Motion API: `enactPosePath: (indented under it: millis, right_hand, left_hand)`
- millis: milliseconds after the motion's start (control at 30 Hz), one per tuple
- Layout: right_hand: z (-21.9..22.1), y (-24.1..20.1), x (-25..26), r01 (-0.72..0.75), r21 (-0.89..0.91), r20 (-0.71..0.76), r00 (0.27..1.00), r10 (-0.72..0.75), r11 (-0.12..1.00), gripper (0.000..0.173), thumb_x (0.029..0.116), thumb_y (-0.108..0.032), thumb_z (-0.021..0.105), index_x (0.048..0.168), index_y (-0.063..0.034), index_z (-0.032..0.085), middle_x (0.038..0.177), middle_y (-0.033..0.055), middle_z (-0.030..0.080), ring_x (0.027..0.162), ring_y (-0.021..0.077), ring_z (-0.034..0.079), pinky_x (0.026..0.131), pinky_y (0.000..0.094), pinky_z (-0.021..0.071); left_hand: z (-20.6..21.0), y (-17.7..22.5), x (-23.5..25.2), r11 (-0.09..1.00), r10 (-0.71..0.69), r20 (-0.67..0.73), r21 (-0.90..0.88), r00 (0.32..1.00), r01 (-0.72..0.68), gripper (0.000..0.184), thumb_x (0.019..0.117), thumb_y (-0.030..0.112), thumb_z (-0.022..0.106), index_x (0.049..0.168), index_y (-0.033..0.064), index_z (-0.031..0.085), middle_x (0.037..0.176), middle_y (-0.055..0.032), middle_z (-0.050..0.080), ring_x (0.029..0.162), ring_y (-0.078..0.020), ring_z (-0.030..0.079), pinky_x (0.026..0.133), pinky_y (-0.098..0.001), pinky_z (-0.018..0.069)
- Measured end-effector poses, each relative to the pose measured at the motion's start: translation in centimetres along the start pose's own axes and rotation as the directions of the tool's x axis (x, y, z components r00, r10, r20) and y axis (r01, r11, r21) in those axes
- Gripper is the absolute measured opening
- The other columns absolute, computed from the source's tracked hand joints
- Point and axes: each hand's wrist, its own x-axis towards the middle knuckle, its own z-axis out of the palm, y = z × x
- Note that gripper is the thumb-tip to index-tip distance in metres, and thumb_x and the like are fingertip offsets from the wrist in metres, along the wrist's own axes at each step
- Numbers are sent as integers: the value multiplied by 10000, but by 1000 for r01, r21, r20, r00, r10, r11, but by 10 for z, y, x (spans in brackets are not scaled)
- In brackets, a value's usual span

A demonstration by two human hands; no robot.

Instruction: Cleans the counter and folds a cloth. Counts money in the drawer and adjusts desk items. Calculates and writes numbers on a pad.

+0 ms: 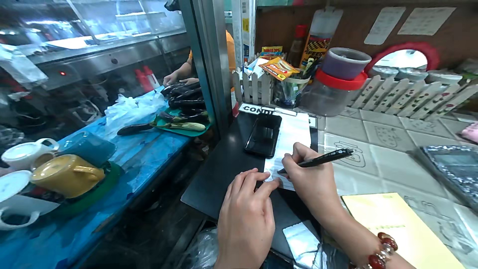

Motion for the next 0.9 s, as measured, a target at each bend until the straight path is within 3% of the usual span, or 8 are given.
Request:
enactPosePath:
  millis: [333, 533, 600, 667, 733, 800, 833, 900]
  right_hand:
    - [-1, 1, 2, -22, 35, -27, 999, 23, 999, 299, 937, -101, 628, 668, -141, 505, 545, 12, 509, 417, 120, 476, 382, 252, 369]
    - [-10, -1, 18, -218, 229, 69, 976, 207, 949, 379, 1054, -451, 546, 881, -124, 626, 538, 56, 530, 381, 148, 490, 367, 272, 420]
    - [-18, 8, 31, -21, 101, 64, 998, 14, 995, 262, 1047, -367, 584, 960, -138, 678, 571, 14, 570, 416, 100, 526, 400, 244, 456]
    - [-32, 21, 46, 274, -296, 146, 960, -240, 915, 160, 1005, -297, 612, 1001, -164, 702, 761, -22, 635, 611, 95, 599, 551, 282, 521]
    - [-43, 25, 55, 402, -563, 297, 914, -277, 722, 129, 944, -143, 650, 1047, -159, 727, 949, 64, 655, 790, 213, 675, 652, 398, 587]
    - [-48, 33, 58, 511, -642, 406, 859, -313, 572, 274, 818, 46, 676, 1017, -132, 736, 982, 127, 660, 888, 309, 684, 723, 480, 581]
    - [-49, 37, 59, 560, -657, 452, 828, -331, 505, 307, 763, 65, 700, 992, -136, 737, 968, 126, 660, 888, 317, 683, 724, 489, 571]
    - [-52, 39, 62, 613, -664, 529, 790, -310, 429, 282, 769, 8, 704, 993, -162, 726, 948, 99, 656, 878, 294, 680, 732, 483, 553]
  left_hand:
    - [0, 1, 1, 1000, -7, 0, -2, 1000, 7, 428, 909, 152, 477, 1082, 392, 786, 1237, 147, 701, 1270, -119, 591, 971, -349, 532]
    - [-3, -1, 3, 997, 14, 63, -73, 998, -9, 437, 915, 86, 499, 1129, 338, 786, 1241, 75, 718, 1283, -202, 602, 1028, -415, 516]
    - [-6, 0, 5, 994, 16, 105, -110, 994, -4, 437, 924, 48, 503, 1147, 294, 787, 1255, 35, 716, 1299, -242, 591, 1048, -444, 499]
    - [-6, -2, 6, 990, 23, 130, -142, 991, -4, 438, 925, 28, 500, 1160, 263, 785, 1255, -3, 718, 1300, -279, 587, 1053, -477, 487]
    - [-6, -3, 6, 988, 24, 155, -152, 988, 0, 429, 935, 31, 501, 1173, 251, 781, 1252, -23, 717, 1293, -302, 587, 1046, -489, 485]
    - [-7, -3, 6, 989, 23, 171, -150, 985, 3, 422, 941, 41, 502, 1184, 250, 778, 1256, -28, 715, 1292, -305, 586, 1046, -488, 484]
    - [-6, -4, 6, 989, 21, 173, -149, 985, 5, 426, 940, 41, 503, 1187, 254, 777, 1257, -27, 715, 1292, -301, 586, 1052, -484, 481]
    - [-6, -3, 6, 989, 12, 175, -146, 984, 14, 427, 945, 47, 503, 1193, 264, 775, 1264, -20, 714, 1300, -286, 582, 1067, -471, 472]
